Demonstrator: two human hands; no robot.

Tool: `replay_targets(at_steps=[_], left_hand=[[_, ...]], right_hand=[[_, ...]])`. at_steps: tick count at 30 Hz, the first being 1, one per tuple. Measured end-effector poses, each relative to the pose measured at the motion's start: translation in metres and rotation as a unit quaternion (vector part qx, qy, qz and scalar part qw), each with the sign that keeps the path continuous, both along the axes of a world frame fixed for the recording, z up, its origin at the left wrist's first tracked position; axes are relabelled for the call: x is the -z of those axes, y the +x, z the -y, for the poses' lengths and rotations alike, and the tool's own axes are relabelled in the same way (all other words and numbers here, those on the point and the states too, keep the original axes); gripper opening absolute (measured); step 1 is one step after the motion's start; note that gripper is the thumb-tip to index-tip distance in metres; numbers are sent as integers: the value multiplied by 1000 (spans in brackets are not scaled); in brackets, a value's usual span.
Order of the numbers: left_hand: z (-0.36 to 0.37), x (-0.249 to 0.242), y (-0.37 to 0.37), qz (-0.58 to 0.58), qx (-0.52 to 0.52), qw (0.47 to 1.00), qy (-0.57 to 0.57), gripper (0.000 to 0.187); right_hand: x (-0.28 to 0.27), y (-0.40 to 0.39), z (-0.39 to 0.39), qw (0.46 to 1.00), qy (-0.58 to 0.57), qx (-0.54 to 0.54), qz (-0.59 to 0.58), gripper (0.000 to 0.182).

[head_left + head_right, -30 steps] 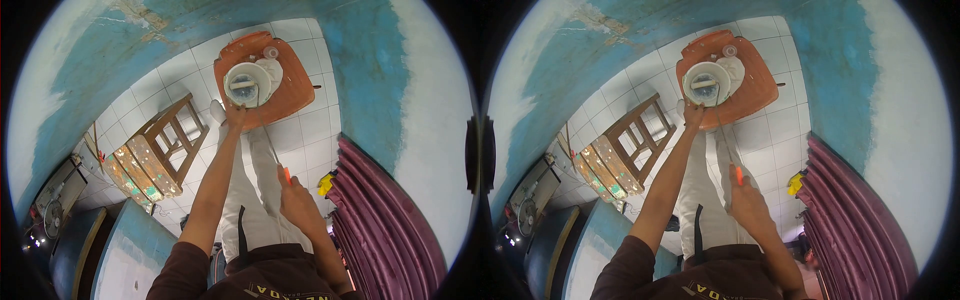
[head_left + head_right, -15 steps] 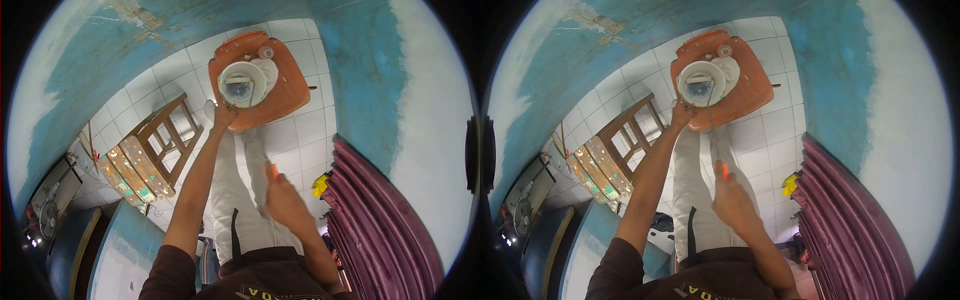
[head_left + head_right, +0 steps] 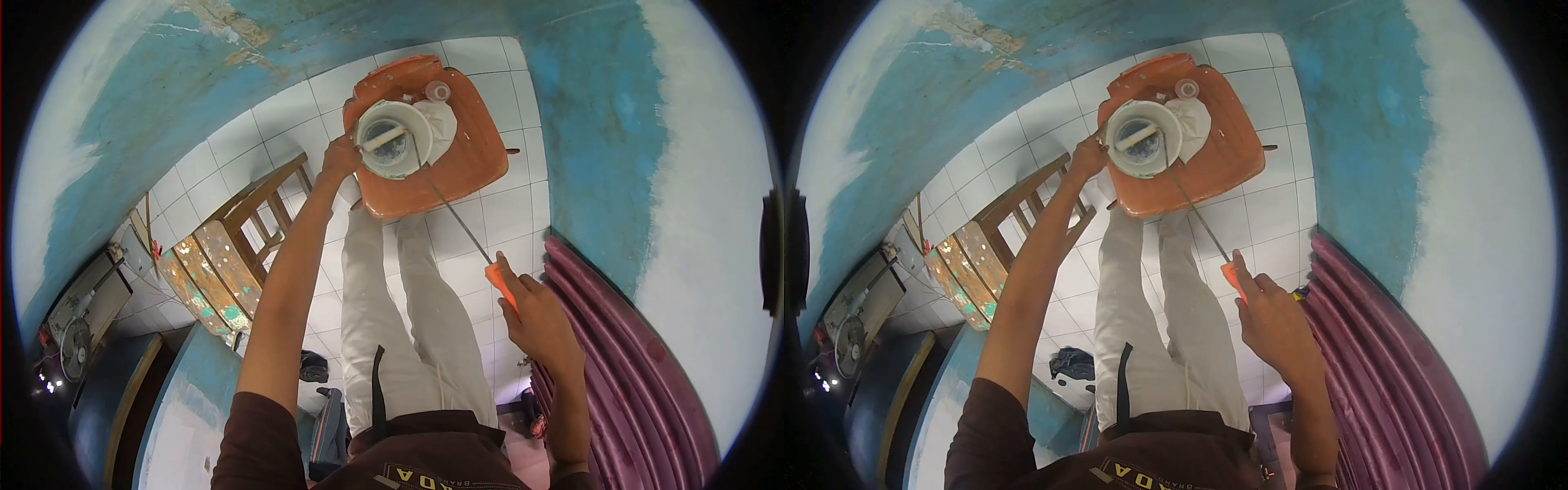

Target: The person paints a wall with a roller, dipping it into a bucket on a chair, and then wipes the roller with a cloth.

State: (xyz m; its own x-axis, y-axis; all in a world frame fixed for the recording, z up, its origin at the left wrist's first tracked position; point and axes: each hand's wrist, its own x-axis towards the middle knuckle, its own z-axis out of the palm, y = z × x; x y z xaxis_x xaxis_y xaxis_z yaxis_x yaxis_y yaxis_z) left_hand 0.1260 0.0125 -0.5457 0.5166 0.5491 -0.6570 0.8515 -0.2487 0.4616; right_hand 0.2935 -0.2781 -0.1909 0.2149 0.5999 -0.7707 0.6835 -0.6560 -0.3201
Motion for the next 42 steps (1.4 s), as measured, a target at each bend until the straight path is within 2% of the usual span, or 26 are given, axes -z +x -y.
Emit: replay_targets(at_steps=[3, 5, 8, 12, 15, 17, 19, 20, 21, 22, 23, 24, 25, 26, 27, 28, 29, 30, 32, 33, 35, 36, 37, 39, 42], left_hand=[[2, 20, -6, 11, -28, 999, -29, 78], [9, 17, -5, 75, -105, 989, -73, 82], [14, -3, 1, 110, -154, 976, -104, 88], [15, 10, 0, 125, -167, 973, -99, 85], [25, 11, -2, 121, -189, 971, -77, 82], [38, 28, -17, 145, -229, 963, -15, 78], [59, 42, -27, 127, -269, 952, 66, 79], [71, 10, -25, 134, -281, 949, 53, 81], [81, -5, -30, 159, -242, 955, 59, 80], [104, 60, -52, 194, -252, 944, 89, 59], [116, 16, -51, 162, -271, 947, -56, 37], [132, -34, -44, 165, -311, 929, -111, 29], [152, -26, -57, 173, -260, 943, -114, 30], [165, -68, -55, 218, -279, 912, -207, 30], [175, -95, -56, 231, -296, 871, -317, 36], [193, -108, -58, 243, -312, 841, -370, 45], [199, -157, -48, 246, -325, 801, -440, 56], [201, -214, -37, 226, -295, 808, -458, 52], [217, -273, -22, 266, -310, 783, -469, 55], [219, -303, -13, 280, -299, 789, -458, 55], [220, -356, -3, 400, -284, 784, -380, 44], [219, -374, -3, 407, -277, 788, -369, 44], [217, -390, -3, 445, -296, 770, -349, 39], [210, -424, -3, 490, -333, 739, -320, 28], [197, -442, -20, 504, -331, 724, -334, 29]], right_hand=[[19, 1, 1, 995, 49, 59, -57, 69], [46, -2, 6, 992, 86, 71, -66, 66], [58, -6, 7, 992, 28, 56, -109, 63], [50, -17, 6, 990, 25, 69, -120, 60], [38, -24, 8, 989, 7, 96, -111, 61], [30, -22, 15, 974, 68, 161, -141, 63], [12, -20, 23, 969, 57, 188, -151, 63], [0, -20, 27, 962, 41, 214, -162, 63], [-12, -19, 28, 963, 53, 210, -159, 63], [-27, -17, 31, 951, -13, 250, -182, 62], [-43, -17, 36, 931, -77, 292, -205, 61], [-54, -19, 50, 934, -63, 290, -200, 61], [-59, -21, 69, 915, -43, 336, -221, 59], [-67, -22, 83, 893, -21, 377, -244, 57], [-79, -24, 92, 896, -1, 371, -242, 57], [-90, -24, 98, 902, 10, 367, -229, 54], [-99, -26, 103, 906, 22, 364, -216, 51], [-100, -34, 111, 908, 47, 359, -213, 51], [-95, -41, 121, 906, 118, 346, -216, 46], [-105, -43, 112, 912, 101, 336, -210, 47], [-105, -54, 103, 912, 182, 310, -199, 46], [-102, -63, 101, 907, 242, 287, -192, 44], [-98, -71, 97, 902, 313, 241, -173, 44], [-103, -83, 88, 894, 343, 230, -174, 43], [-101, -91, 75, 879, 385, 218, -179, 41]])
